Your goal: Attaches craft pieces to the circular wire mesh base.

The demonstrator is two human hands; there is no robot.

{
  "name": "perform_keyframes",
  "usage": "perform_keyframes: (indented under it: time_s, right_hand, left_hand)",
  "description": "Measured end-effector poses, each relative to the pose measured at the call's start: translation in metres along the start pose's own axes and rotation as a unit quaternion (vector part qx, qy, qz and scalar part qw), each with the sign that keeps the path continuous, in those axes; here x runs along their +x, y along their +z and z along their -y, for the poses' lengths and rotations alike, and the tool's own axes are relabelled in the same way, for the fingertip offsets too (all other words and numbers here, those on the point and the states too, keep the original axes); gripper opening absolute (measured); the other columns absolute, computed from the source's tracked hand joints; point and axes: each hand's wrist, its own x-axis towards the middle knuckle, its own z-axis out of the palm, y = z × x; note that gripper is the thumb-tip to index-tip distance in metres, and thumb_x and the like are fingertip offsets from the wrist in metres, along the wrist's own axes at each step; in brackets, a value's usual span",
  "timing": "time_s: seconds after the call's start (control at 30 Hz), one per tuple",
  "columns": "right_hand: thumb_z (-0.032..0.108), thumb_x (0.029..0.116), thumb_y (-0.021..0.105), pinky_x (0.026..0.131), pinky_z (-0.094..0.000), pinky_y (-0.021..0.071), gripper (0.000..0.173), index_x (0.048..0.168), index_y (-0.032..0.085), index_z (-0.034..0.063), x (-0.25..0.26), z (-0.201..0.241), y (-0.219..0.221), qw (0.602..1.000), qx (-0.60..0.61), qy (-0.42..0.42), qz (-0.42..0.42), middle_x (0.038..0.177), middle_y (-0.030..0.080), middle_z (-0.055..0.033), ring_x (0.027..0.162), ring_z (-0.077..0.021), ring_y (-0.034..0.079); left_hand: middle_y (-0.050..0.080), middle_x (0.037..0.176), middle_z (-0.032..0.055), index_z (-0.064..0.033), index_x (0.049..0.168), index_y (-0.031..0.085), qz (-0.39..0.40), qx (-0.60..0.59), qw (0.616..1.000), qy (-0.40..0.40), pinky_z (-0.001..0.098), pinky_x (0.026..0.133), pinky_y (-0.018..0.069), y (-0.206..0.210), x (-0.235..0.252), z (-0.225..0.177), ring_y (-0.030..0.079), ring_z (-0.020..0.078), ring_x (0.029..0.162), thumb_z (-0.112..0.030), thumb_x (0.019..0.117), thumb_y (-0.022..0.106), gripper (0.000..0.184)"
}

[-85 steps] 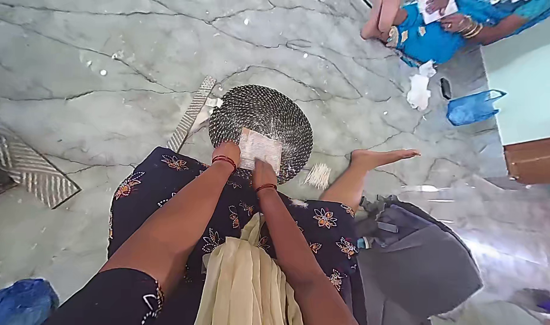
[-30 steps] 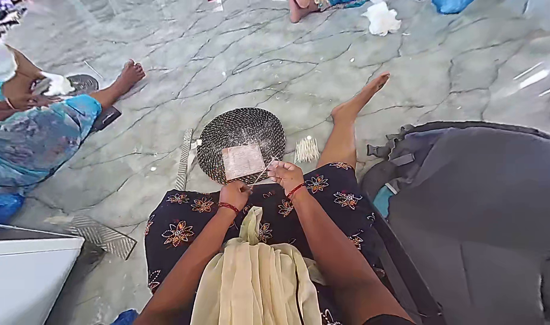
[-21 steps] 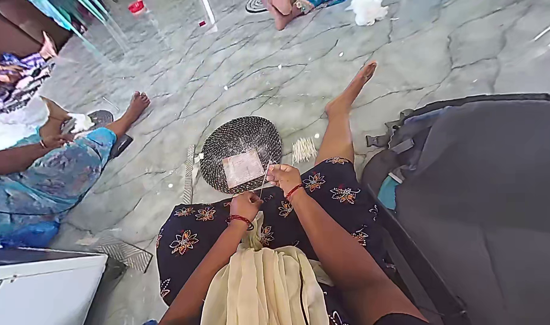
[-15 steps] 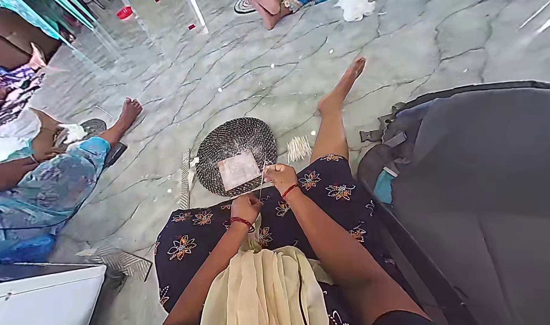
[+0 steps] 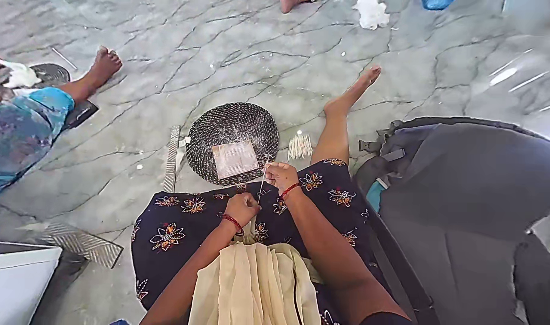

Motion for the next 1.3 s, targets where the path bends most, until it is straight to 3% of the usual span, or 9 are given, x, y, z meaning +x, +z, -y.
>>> perform_keyframes:
  time_s: [0.17, 0.3, 0.43, 0.53, 0.67, 0.83, 1.03, 1.17, 1.3]
  right_hand:
    - [0.007, 0.101, 0.062, 0.055, -0.0207, 0.0494, 0.014, 0.111, 0.064, -0.0024, 0.026, 0.03, -0.022, 0.995, -0.004, -0.075, -0.058, 0.079, 0.066, -0.0016, 0.058, -0.0036, 0.057]
    - [0.008, 0.0984, 0.064, 0.06, -0.0247, 0.0512, 0.02, 0.115, 0.065, -0.0035, 0.062, 0.072, -0.066, 0.972, -0.14, -0.139, -0.131, 0.086, 0.066, -0.005, 0.063, -0.0065, 0.057]
    - [0.016, 0.0999, 0.065, 0.081, -0.0408, 0.0562, 0.026, 0.119, 0.069, -0.002, 0.091, 0.086, -0.089, 0.925, -0.321, -0.111, -0.171, 0.104, 0.071, -0.0167, 0.084, -0.0215, 0.067]
    - [0.02, 0.1007, 0.064, 0.088, -0.0499, 0.0538, 0.027, 0.118, 0.071, 0.0004, 0.116, 0.073, -0.086, 0.896, -0.4, -0.079, -0.174, 0.107, 0.072, -0.0193, 0.092, -0.0287, 0.069]
    - [0.02, 0.0996, 0.065, 0.096, -0.0614, 0.049, 0.026, 0.114, 0.073, -0.001, 0.144, 0.065, -0.081, 0.858, -0.487, -0.028, -0.16, 0.112, 0.071, -0.0253, 0.105, -0.0403, 0.068]
    - [0.019, 0.1008, 0.062, 0.099, -0.0641, 0.0467, 0.025, 0.114, 0.074, 0.0014, 0.166, 0.07, -0.081, 0.828, -0.547, 0.016, -0.123, 0.114, 0.073, -0.0225, 0.11, -0.0403, 0.067]
    - [0.017, 0.1008, 0.06, 0.096, -0.0615, 0.0496, 0.027, 0.118, 0.071, -0.001, 0.168, 0.073, -0.093, 0.849, -0.499, -0.024, -0.17, 0.113, 0.072, -0.0232, 0.106, -0.0389, 0.068]
    - [0.02, 0.0987, 0.068, 0.09, -0.052, 0.0545, 0.03, 0.121, 0.069, -0.0004, 0.153, 0.07, -0.09, 0.874, -0.473, -0.095, -0.048, 0.111, 0.072, -0.0202, 0.096, -0.0307, 0.07]
    - [0.014, 0.0948, 0.073, 0.096, -0.05, 0.0526, 0.029, 0.119, 0.07, -0.0024, 0.114, 0.071, -0.078, 0.825, -0.53, -0.113, 0.162, 0.11, 0.073, -0.0194, 0.101, -0.0283, 0.07]
  left_hand:
    - [0.068, 0.1, 0.0186, 0.0044, 0.105, 0.069, 0.042, -0.031, 0.999, -0.009, 0.0471, 0.086, 0.052, -0.004, 0.0, 0.017, 0.064, 0.0263, 0.088, -0.015, 0.0961, 0.072, 0.022]
    - [0.07, 0.098, 0.0147, 0.0031, 0.101, 0.072, -0.039, -0.111, 0.993, 0.015, 0.0442, 0.085, 0.0543, -0.024, 0.003, 0.036, 0.066, 0.0222, 0.087, -0.01, 0.0931, 0.072, 0.016]
    - [0.067, 0.077, 0.0015, 0.0014, 0.091, 0.068, -0.157, -0.313, 0.937, 0.024, 0.0221, 0.066, 0.0551, -0.03, 0.023, 0.048, 0.062, 0.0047, 0.064, 0.0, 0.0923, 0.071, 0.004]
    - [0.065, 0.071, 0.0009, 0.001, 0.085, 0.064, -0.173, -0.417, 0.892, -0.009, 0.0199, 0.061, 0.0551, -0.026, 0.038, 0.041, 0.061, 0.0053, 0.058, 0.007, 0.0928, 0.068, 0.011]
    - [0.066, 0.069, -0.0011, -0.0015, 0.083, 0.065, -0.149, -0.437, 0.887, -0.014, 0.019, 0.062, 0.056, -0.022, 0.051, 0.032, 0.062, 0.0043, 0.058, 0.01, 0.0917, 0.067, 0.014]
    - [0.067, 0.067, -0.0018, -0.003, 0.081, 0.065, -0.14, -0.468, 0.873, -0.012, 0.0187, 0.062, 0.0567, -0.019, 0.07, 0.027, 0.064, 0.0044, 0.058, 0.013, 0.0909, 0.065, 0.019]
    - [0.067, 0.069, -0.0016, -0.0024, 0.083, 0.065, -0.135, -0.458, 0.878, -0.028, 0.0193, 0.062, 0.0568, -0.017, 0.081, 0.028, 0.063, 0.0047, 0.058, 0.012, 0.0914, 0.066, 0.016]
    - [0.066, 0.075, -0.002, -0.002, 0.091, 0.065, -0.114, -0.419, 0.9, -0.03, 0.0195, 0.062, 0.0555, -0.012, 0.08, 0.033, 0.061, 0.0034, 0.06, 0.003, 0.0954, 0.068, 0.007]
    - [0.064, 0.077, 0.0027, 0.0008, 0.093, 0.064, -0.115, -0.399, 0.91, -0.019, 0.0212, 0.062, 0.0548, -0.008, 0.083, 0.04, 0.06, 0.0056, 0.06, 0.0, 0.0954, 0.069, 0.006]
